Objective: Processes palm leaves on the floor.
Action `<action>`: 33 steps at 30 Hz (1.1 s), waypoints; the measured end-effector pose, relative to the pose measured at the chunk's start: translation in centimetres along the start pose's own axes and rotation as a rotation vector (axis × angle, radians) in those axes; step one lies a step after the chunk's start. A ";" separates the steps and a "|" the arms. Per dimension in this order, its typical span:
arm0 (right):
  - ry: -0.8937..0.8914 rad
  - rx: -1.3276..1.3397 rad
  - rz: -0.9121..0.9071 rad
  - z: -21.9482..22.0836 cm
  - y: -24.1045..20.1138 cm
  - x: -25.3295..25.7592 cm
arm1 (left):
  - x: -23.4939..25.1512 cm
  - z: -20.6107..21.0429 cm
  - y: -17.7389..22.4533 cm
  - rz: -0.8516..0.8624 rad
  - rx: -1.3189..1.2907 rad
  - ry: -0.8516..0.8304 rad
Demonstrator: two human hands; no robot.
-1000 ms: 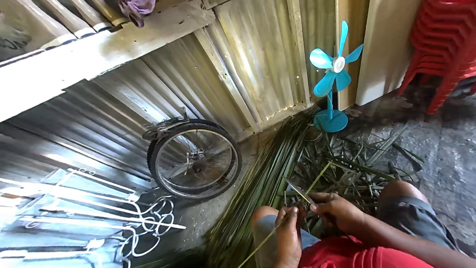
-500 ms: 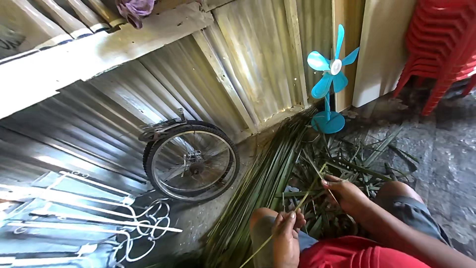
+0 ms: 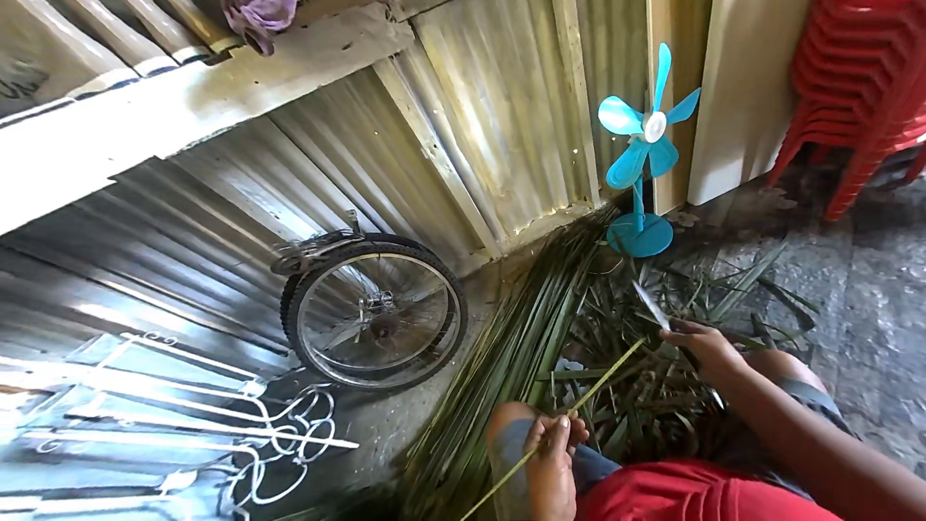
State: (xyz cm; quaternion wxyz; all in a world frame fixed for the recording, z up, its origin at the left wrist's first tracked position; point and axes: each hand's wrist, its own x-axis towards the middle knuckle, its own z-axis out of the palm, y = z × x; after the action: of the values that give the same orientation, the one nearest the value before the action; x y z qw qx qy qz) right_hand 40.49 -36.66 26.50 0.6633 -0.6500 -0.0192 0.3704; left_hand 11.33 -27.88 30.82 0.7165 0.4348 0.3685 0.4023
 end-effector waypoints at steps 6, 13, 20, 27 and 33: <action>-0.454 0.060 0.119 3.3 -0.6 -6.3 | 2.2 0.2 -1.3 0.192 0.128 -0.102; -0.821 0.168 0.266 5.4 0.8 -8.7 | 2.8 0.2 -2.2 0.419 0.367 -0.291; -0.471 0.323 0.230 4.1 0.3 -6.2 | 1.5 -1.4 -1.3 0.440 0.252 -0.467; 0.015 0.365 0.105 -2.2 -0.4 0.3 | 2.6 -7.3 4.3 0.613 0.569 -0.221; 0.047 0.194 0.137 -5.8 2.0 1.9 | 5.7 -15.0 14.9 0.068 1.522 0.352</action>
State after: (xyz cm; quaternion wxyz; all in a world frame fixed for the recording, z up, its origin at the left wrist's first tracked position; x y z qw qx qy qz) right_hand 43.87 -40.88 22.99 0.6964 -0.5911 0.0767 0.3996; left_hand -3.35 -13.43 38.21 0.1397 0.7473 0.6378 0.1237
